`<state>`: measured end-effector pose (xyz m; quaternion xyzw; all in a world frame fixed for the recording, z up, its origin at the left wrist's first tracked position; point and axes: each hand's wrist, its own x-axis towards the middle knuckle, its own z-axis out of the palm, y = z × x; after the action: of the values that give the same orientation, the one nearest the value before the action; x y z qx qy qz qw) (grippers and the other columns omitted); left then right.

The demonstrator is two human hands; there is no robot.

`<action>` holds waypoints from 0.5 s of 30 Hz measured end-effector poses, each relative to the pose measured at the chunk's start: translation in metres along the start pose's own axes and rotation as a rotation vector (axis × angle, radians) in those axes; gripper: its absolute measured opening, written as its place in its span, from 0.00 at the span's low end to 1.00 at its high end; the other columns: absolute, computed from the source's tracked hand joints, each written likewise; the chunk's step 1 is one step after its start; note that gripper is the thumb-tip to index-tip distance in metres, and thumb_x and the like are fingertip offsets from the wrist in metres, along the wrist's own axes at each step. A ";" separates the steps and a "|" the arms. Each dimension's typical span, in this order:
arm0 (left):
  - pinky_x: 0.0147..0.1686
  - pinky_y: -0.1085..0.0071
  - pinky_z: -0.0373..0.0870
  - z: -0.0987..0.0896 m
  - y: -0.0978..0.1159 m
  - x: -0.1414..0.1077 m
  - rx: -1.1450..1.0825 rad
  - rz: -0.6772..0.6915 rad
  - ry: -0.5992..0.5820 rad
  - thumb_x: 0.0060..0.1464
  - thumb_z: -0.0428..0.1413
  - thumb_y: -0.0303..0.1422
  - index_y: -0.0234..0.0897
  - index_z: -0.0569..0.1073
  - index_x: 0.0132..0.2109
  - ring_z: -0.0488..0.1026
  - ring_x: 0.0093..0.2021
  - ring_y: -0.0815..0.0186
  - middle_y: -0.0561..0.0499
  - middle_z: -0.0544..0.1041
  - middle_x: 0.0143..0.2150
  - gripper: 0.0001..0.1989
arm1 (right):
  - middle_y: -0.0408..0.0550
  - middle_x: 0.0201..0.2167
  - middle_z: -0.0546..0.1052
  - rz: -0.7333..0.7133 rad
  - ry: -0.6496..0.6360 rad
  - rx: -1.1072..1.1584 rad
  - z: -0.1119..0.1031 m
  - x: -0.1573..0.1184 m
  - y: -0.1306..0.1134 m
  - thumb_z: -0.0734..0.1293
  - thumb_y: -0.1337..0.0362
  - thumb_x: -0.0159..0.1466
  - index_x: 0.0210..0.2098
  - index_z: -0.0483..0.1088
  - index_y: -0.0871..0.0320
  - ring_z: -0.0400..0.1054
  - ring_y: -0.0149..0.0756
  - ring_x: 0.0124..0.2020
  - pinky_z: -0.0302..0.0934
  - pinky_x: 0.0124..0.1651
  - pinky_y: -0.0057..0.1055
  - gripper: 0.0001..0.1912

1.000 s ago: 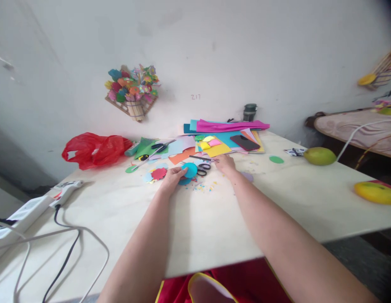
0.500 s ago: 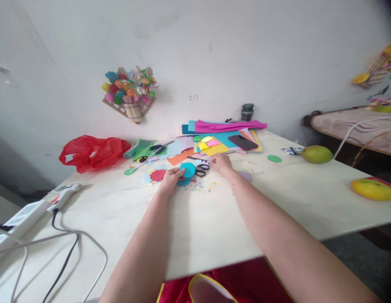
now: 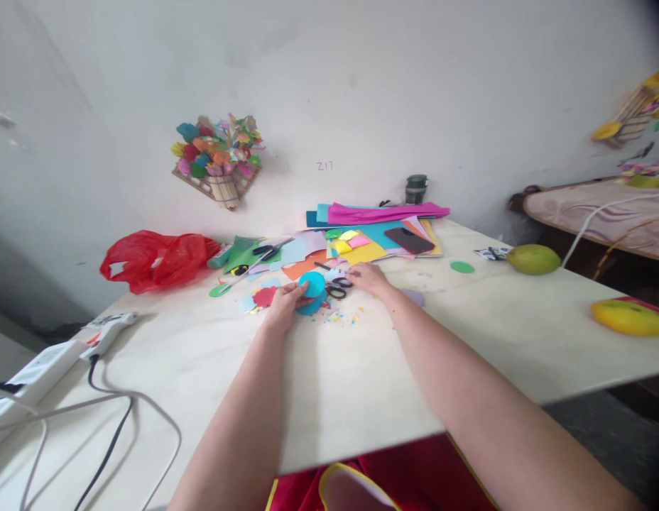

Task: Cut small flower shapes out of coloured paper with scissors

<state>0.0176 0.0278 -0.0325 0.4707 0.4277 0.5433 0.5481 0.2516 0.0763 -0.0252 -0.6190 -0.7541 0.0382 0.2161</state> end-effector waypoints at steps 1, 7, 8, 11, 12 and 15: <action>0.35 0.63 0.78 0.000 0.000 0.000 0.001 0.001 0.002 0.34 0.73 0.44 0.31 0.79 0.32 0.81 0.37 0.52 0.39 0.82 0.33 0.23 | 0.47 0.47 0.83 0.002 0.023 0.003 0.002 0.000 0.001 0.67 0.60 0.66 0.42 0.82 0.51 0.75 0.40 0.50 0.63 0.50 0.29 0.11; 0.34 0.64 0.78 0.001 0.000 0.001 0.001 0.001 0.017 0.36 0.73 0.42 0.31 0.80 0.33 0.81 0.35 0.55 0.40 0.82 0.32 0.21 | 0.51 0.45 0.83 0.037 0.085 -0.001 0.008 0.003 0.002 0.66 0.63 0.67 0.40 0.82 0.54 0.75 0.41 0.49 0.63 0.50 0.30 0.11; 0.34 0.64 0.78 0.001 0.000 0.000 -0.001 0.000 0.019 0.36 0.73 0.42 0.31 0.80 0.34 0.81 0.35 0.55 0.40 0.82 0.32 0.21 | 0.52 0.46 0.83 0.040 0.092 0.005 0.008 0.004 0.002 0.66 0.63 0.68 0.40 0.82 0.55 0.74 0.41 0.49 0.63 0.51 0.31 0.12; 0.34 0.64 0.78 0.001 0.001 0.000 -0.006 -0.003 0.021 0.38 0.73 0.41 0.31 0.80 0.35 0.81 0.35 0.54 0.40 0.82 0.33 0.20 | 0.53 0.47 0.82 0.054 0.143 0.036 0.007 0.006 0.004 0.65 0.63 0.68 0.41 0.82 0.57 0.74 0.41 0.50 0.63 0.53 0.31 0.12; 0.34 0.64 0.79 0.001 0.001 -0.001 -0.008 -0.002 0.021 0.39 0.73 0.41 0.30 0.80 0.35 0.81 0.36 0.54 0.39 0.83 0.33 0.20 | 0.53 0.47 0.82 0.065 0.167 0.051 0.008 0.007 0.005 0.65 0.64 0.68 0.41 0.81 0.57 0.73 0.41 0.51 0.63 0.53 0.31 0.12; 0.35 0.63 0.79 0.001 0.002 -0.001 -0.010 0.001 0.026 0.39 0.73 0.40 0.30 0.80 0.35 0.82 0.36 0.53 0.39 0.83 0.33 0.20 | 0.52 0.46 0.82 0.121 0.221 0.132 0.011 0.011 0.010 0.64 0.64 0.68 0.41 0.81 0.57 0.74 0.40 0.50 0.64 0.52 0.31 0.12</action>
<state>0.0184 0.0268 -0.0308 0.4613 0.4318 0.5517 0.5444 0.2547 0.0916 -0.0352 -0.6481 -0.6830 0.0320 0.3353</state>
